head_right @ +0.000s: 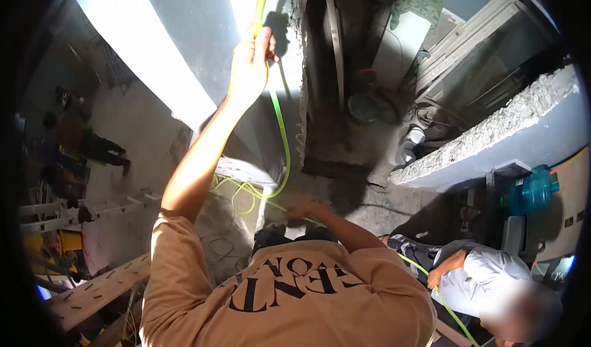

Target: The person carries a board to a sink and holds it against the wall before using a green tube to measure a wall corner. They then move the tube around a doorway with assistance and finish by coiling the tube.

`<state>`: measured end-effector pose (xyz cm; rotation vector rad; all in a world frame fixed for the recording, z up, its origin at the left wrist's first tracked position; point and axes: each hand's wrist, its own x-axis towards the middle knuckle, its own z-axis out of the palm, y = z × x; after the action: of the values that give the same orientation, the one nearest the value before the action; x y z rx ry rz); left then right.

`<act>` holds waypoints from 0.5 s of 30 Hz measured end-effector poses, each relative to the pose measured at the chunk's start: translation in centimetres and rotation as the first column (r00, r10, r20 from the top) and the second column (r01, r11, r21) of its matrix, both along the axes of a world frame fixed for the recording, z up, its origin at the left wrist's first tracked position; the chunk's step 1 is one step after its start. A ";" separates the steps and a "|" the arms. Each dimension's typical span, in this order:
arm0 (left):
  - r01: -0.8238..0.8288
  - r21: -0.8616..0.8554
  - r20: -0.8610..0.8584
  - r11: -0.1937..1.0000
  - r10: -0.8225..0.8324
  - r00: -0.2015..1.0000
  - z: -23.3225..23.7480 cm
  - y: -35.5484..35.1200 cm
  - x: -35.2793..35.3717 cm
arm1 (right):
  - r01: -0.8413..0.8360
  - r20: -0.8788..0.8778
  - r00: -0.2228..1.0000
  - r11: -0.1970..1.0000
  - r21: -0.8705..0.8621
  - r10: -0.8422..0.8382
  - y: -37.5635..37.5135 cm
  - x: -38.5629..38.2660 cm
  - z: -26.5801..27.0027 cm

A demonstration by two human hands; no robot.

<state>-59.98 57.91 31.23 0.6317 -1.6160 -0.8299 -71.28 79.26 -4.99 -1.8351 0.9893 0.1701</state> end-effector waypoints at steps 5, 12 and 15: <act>-0.039 -0.047 0.003 0.998 0.039 0.999 -0.4 -1.8 -2.0 | -0.063 -0.110 0.988 0.934 0.351 0.108 10.7 1.9 -6.3; -0.117 -0.344 0.232 0.932 0.205 0.951 -2.4 -4.1 -3.8 | -0.040 0.175 0.984 0.916 0.398 -0.033 13.8 6.0 -14.8; -0.152 -0.567 0.311 0.810 0.381 0.871 -2.2 -4.3 -4.6 | -0.002 0.236 0.967 0.920 0.391 -0.098 14.5 6.3 -16.3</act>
<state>-64.55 53.60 29.03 0.6426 -1.9672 -0.0034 -64.94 93.78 -21.30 -1.4246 0.7588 0.0917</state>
